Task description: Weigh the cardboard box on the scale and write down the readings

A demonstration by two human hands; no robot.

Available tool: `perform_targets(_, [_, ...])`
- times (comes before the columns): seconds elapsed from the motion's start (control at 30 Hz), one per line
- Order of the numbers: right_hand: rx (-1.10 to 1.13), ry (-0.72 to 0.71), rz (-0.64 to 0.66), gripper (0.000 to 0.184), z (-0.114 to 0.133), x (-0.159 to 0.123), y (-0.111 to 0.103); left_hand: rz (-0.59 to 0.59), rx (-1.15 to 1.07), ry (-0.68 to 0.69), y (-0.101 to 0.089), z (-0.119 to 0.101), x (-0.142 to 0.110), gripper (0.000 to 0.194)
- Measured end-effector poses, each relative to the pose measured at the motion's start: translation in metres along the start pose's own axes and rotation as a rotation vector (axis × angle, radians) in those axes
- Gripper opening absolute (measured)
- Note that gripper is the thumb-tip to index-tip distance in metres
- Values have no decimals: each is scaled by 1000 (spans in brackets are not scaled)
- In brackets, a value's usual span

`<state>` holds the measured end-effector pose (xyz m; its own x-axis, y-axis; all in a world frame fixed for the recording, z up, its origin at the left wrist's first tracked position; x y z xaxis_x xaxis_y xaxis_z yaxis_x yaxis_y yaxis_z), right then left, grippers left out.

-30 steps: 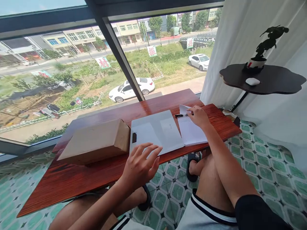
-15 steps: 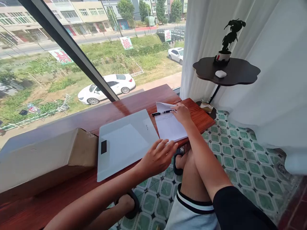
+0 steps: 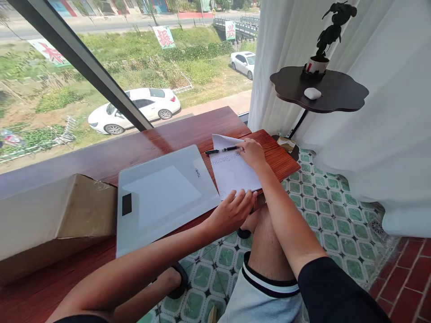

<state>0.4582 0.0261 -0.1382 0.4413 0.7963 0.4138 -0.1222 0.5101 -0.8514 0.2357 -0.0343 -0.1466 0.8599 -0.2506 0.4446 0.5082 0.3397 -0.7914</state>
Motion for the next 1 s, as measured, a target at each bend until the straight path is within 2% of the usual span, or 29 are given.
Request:
perform_targets(0.33, [-93, -96, 3, 20, 8, 7, 1, -57, 3, -81, 8, -13, -3, 46])
perform_targets(0.53, [-206, -144, 42, 24, 17, 3, 0, 4, -48, -116, 9, -17, -3, 48])
perform_targets(0.73, [-287, -121, 49, 25, 15, -7, -5, 4, -49, -116, 6, -17, -2, 51])
perform_targets(0.87, [-249, -87, 12, 24, 8, -10, -12, -27, -34, -119, 9, -19, -3, 51])
perform_targets(1.0, [-89, -60, -64, 19, 2, -9, -20, -46, -42, -142, 12, -22, -2, 51])
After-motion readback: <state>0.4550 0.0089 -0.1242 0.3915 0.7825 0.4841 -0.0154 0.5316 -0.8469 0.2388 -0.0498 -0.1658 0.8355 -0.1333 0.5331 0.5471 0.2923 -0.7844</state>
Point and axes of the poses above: each hand's wrist, its own x-axis towards the middle knuckle, its own y-axis out of the palm, z = x × y, the point moved 1 cm from there along x, towards the middle knuckle, and after that the axes turned 15 degrees about -z, right-handed, at the moved point
